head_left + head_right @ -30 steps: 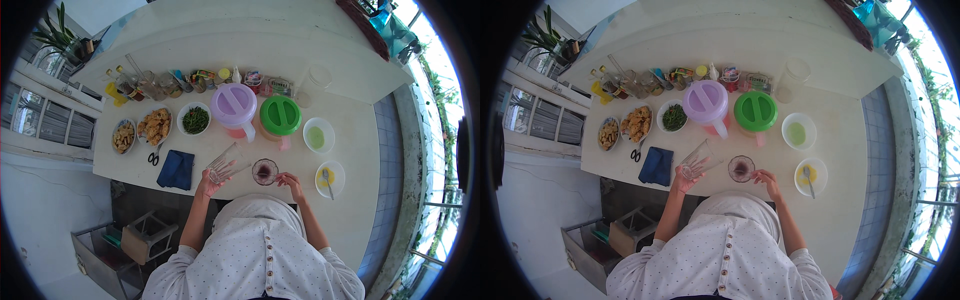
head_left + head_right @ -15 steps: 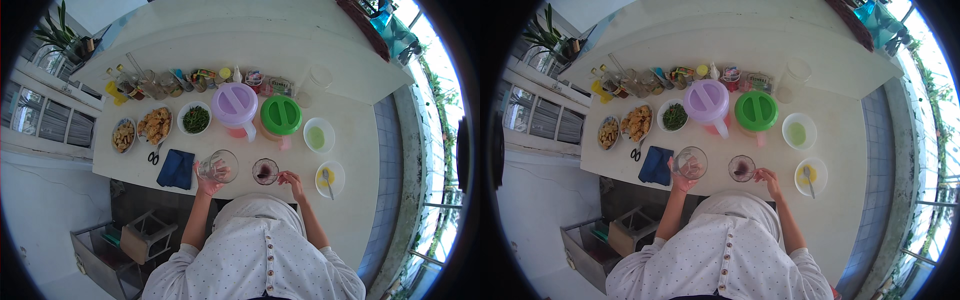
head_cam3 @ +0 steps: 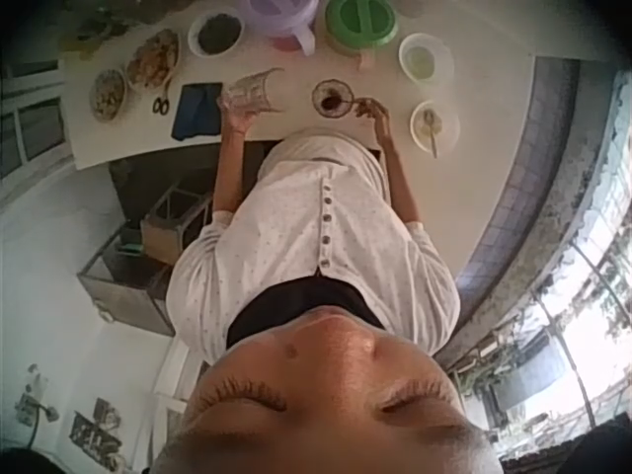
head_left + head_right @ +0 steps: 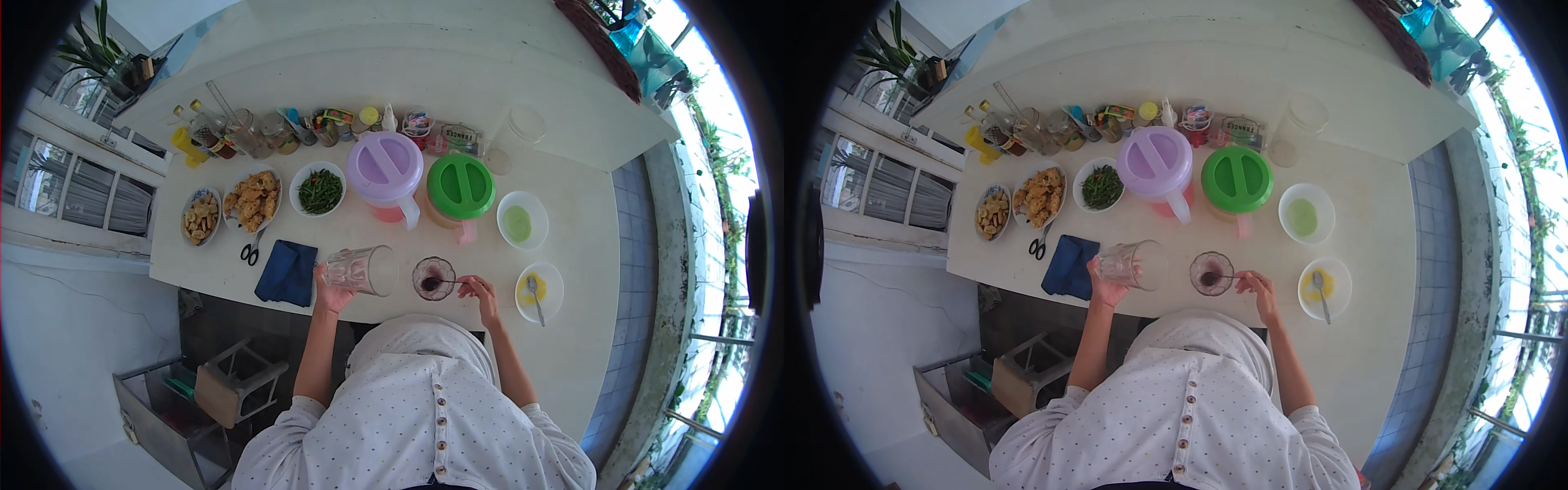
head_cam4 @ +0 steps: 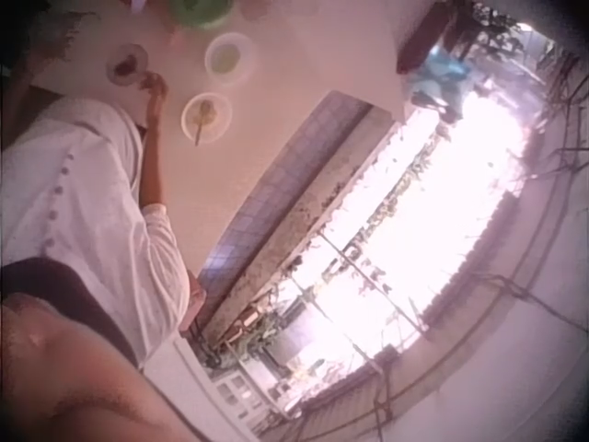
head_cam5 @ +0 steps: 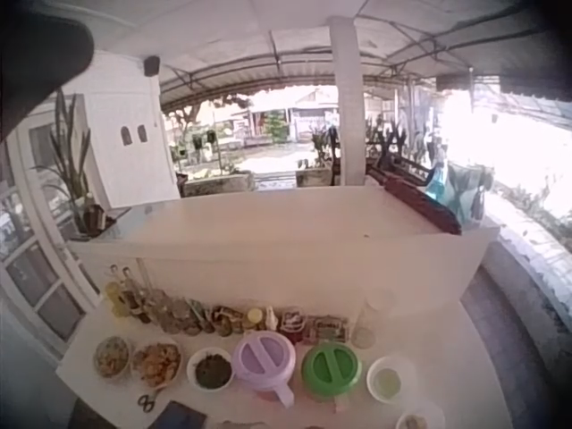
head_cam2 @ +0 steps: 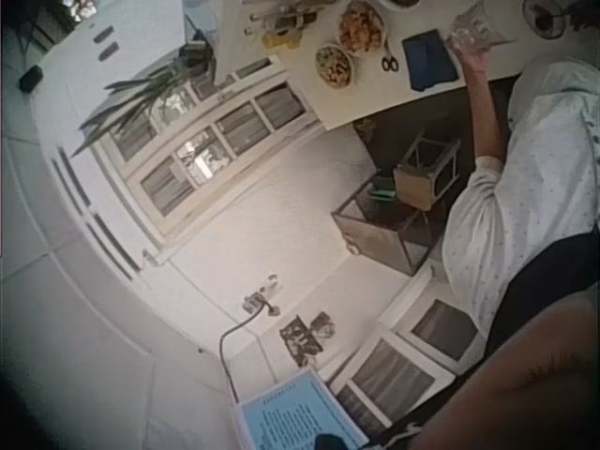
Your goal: Preparing multiple colored beverages by pouring liquids from pitchers and stirring.
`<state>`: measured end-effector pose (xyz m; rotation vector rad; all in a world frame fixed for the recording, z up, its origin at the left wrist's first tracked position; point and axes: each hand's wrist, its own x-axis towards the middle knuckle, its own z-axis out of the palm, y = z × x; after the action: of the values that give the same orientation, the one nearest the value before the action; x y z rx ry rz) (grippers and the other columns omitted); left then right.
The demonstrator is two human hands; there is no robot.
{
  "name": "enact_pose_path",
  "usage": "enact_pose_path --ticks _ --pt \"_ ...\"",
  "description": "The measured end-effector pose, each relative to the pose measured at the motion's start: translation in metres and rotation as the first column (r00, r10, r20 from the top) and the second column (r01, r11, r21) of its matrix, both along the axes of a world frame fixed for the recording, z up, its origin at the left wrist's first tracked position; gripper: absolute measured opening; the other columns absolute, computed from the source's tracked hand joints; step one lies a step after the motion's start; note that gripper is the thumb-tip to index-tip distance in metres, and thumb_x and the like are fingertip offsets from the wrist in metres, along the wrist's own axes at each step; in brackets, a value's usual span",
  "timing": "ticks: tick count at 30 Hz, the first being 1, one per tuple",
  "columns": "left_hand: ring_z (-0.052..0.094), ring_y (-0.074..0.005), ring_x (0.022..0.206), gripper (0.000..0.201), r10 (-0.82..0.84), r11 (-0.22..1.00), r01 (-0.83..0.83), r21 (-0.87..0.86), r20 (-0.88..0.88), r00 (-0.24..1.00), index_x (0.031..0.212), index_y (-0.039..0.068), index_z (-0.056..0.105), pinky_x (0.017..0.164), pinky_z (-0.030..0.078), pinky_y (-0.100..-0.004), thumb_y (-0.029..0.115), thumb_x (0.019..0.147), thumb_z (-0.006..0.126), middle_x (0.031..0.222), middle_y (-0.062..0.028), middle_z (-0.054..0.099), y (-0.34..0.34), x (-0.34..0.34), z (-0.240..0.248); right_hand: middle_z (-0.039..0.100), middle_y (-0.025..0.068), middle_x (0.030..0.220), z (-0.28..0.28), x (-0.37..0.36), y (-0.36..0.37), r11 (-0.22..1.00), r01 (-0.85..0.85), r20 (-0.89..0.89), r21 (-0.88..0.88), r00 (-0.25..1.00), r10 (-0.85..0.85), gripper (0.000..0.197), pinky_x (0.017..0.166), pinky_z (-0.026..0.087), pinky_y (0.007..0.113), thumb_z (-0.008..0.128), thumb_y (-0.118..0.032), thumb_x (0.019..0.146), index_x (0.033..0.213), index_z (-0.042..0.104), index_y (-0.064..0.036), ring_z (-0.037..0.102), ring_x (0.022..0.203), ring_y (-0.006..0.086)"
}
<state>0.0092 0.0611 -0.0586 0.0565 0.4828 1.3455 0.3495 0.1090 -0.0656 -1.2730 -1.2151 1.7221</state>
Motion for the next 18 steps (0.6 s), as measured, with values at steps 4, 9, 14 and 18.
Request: enact_pose_path --ticks 4,9,14,18 --pt "0.053 -0.0314 0.094 0.067 0.138 0.990 -0.139 -0.008 -0.043 0.989 0.124 0.015 0.041 0.074 0.047 -0.0429 0.058 0.073 0.051 0.127 -0.0161 0.038 0.009 0.005 0.011 0.061 0.0031 0.073 -0.002 0.000 -0.001 1.000 0.005 0.020 0.025 1.000 -0.006 0.033 0.061 0.034 0.022 0.044 -0.030 0.087 0.095 0.061 -0.0032 0.056 0.064 0.0100" --pt "0.050 -0.0272 0.090 0.076 0.165 0.983 -0.167 -0.072 -0.033 0.986 0.119 0.012 0.044 0.078 0.040 -0.0411 0.069 0.069 0.048 0.110 -0.0107 0.052 0.012 0.020 0.014 0.061 0.0035 0.072 -0.002 -0.003 -0.005 0.997 0.077 -0.006 0.001 0.997 -0.077 0.034 0.061 0.034 0.022 0.043 -0.032 0.087 0.096 0.060 -0.0035 0.055 0.062 0.0093" --pt "0.051 -0.0278 0.091 0.088 0.082 0.987 -0.129 0.091 0.406 0.910 0.120 0.011 0.043 0.082 0.040 -0.0408 0.074 0.060 0.052 0.111 -0.0072 0.049 0.010 0.030 -0.013 0.062 0.0039 0.071 -0.005 -0.003 -0.008 0.991 0.125 -0.045 -0.057 0.991 -0.128 0.034 0.059 0.034 0.022 0.043 -0.033 0.087 0.095 0.061 -0.0043 0.055 0.060 0.0090" --pt "0.050 -0.0262 0.087 0.081 0.290 0.952 -0.252 -0.171 0.256 0.922 0.113 0.006 0.047 0.079 0.039 -0.0392 0.066 0.061 0.060 0.103 -0.0090 0.053 0.014 0.032 -0.015 0.062 0.0036 0.070 -0.010 -0.002 -0.011 0.994 0.108 0.004 -0.031 0.994 -0.108 0.034 0.058 0.033 0.021 0.043 -0.032 0.088 0.095 0.060 -0.0042 0.055 0.058 0.0086"
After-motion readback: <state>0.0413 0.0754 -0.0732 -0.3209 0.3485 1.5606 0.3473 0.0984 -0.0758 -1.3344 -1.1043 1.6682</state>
